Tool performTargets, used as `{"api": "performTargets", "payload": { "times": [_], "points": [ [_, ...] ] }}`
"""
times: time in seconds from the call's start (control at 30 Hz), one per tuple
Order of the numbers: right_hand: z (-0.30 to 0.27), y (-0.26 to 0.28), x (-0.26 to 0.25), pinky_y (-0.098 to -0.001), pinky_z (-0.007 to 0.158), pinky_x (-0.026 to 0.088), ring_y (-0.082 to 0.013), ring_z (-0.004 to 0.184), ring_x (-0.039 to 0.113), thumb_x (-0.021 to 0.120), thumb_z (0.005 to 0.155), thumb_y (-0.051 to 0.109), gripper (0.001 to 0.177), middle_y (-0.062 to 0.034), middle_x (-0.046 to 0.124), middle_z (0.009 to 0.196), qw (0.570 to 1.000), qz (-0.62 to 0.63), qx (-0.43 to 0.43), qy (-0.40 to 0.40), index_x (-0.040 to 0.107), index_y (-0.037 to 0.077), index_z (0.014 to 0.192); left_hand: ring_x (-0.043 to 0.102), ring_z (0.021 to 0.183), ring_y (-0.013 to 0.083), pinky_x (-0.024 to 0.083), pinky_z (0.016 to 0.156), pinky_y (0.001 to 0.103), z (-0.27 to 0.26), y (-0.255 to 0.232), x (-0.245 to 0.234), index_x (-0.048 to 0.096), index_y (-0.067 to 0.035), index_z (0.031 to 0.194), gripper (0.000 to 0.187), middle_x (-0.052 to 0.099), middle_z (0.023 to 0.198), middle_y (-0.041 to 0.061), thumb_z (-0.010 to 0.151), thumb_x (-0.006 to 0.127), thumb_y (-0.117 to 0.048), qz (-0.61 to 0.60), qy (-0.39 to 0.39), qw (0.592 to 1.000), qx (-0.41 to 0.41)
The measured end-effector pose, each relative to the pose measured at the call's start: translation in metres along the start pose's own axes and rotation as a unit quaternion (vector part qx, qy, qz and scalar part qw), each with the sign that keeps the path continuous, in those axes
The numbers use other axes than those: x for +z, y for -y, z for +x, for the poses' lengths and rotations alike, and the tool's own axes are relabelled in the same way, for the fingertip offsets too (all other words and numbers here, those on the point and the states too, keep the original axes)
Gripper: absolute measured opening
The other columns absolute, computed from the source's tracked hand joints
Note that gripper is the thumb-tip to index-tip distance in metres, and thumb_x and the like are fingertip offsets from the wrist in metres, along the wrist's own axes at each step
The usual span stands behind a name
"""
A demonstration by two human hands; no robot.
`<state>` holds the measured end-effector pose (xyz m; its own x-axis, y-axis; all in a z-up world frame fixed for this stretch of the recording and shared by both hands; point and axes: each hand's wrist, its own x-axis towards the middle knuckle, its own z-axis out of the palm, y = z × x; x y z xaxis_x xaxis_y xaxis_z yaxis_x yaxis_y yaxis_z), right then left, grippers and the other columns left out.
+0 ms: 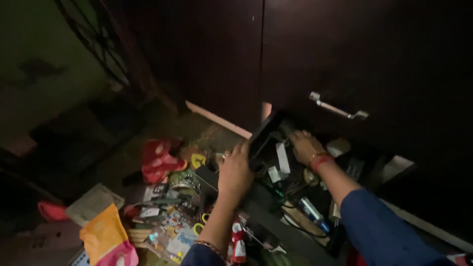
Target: The person sits on the floor and sorts through a cluttered drawer, picking up various small items such as a remote, scissors, and a power adapter. They inspect each item briefly and place it back into the drawer or on the floor, continuing to rummage through the contents.
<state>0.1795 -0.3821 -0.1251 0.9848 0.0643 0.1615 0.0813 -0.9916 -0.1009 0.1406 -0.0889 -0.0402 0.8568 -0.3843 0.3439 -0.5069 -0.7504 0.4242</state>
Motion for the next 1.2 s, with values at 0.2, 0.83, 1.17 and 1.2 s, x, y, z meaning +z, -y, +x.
{"api": "performTargets", "payload": {
  "times": [0.2,0.83,1.17,1.2],
  "points": [
    [0.029,0.027,0.019,-0.0447,0.104,0.047,-0.0314,0.134,0.051,0.058,0.079,-0.007,0.06,-0.0098,0.057,0.144,0.997,-0.027,-0.053,0.053,0.058,0.009,0.137,0.069,0.101,0.0411,0.056,0.082,0.05,0.009,0.003,0.004,0.046,-0.012,0.145,0.064,0.064,0.123,0.017,0.083,0.058,-0.001,-0.006,0.046,0.997,-0.064],
    [0.025,0.053,0.027,-0.0518,0.106,0.045,-0.0369,0.138,0.043,0.064,0.084,0.009,0.043,-0.0149,0.049,0.148,0.989,-0.095,-0.061,0.092,0.066,0.013,0.126,0.068,0.108,0.0389,0.058,0.084,0.048,0.006,-0.006,0.003,0.037,-0.012,0.153,0.072,0.058,0.131,0.016,0.085,0.06,-0.003,0.117,0.083,0.988,-0.059],
    [0.027,0.037,0.01,-0.0525,0.104,0.051,-0.0365,0.123,0.066,0.06,0.094,0.008,0.034,-0.0173,0.07,0.131,0.982,-0.095,0.066,0.152,0.067,0.014,0.127,0.067,0.109,0.039,0.056,0.089,0.047,0.008,-0.011,-0.004,0.032,-0.014,0.156,0.078,0.056,0.133,0.018,0.085,0.062,-0.002,0.108,0.107,0.986,-0.074],
    [0.028,0.034,0.011,-0.0522,0.1,0.053,-0.0381,0.119,0.067,0.06,0.093,0.007,0.035,-0.0189,0.07,0.129,0.985,-0.074,0.081,0.13,0.065,0.012,0.128,0.067,0.11,0.0389,0.056,0.089,0.047,0.008,-0.011,-0.005,0.032,-0.015,0.156,0.079,0.056,0.133,0.019,0.085,0.063,-0.002,0.106,0.11,0.985,-0.076]
  ]
}}
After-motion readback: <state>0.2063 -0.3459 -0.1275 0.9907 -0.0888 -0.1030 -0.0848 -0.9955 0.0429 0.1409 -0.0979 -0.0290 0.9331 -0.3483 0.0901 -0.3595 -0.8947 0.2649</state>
